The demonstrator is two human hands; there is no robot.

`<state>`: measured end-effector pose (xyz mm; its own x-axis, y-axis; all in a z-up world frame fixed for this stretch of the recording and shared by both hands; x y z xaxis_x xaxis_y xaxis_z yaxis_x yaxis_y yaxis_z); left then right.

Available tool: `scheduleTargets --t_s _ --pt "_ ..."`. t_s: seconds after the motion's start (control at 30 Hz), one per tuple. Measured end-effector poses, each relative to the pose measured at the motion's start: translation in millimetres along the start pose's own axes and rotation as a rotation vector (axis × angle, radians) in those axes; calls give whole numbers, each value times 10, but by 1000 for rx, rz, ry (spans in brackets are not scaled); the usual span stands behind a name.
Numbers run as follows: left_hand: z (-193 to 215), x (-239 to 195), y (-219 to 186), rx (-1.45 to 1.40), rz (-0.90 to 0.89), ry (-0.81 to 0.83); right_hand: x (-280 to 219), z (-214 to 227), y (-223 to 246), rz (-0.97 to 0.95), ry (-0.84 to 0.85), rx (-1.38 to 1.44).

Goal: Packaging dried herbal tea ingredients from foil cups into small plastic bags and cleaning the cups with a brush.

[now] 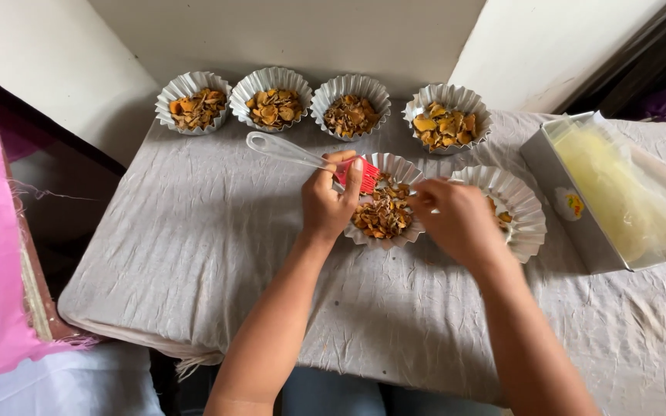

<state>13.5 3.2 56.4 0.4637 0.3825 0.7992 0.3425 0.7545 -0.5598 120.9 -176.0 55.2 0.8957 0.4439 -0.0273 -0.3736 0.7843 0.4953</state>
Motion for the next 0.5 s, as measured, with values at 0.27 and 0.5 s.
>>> scheduleTargets --t_s 0.27,0.5 --pt "-59 -78 290 60 -25 -71 359 -851 175 316 -36 -273" --pt "-58 -62 240 -7 27 -46 264 -478 82 113 -22 99"
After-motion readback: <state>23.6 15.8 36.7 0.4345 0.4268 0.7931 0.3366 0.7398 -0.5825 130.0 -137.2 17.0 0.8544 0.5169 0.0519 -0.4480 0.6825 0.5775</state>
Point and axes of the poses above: each hand's wrist, its own x-axis towards the middle knuckle, its own z-axis out of the back of the hand, y = z × x, the point moved 5 cm from there along x, towards the middle knuckle, and after that the axes turned 13 degrees about -z, right-handed, at the moved point
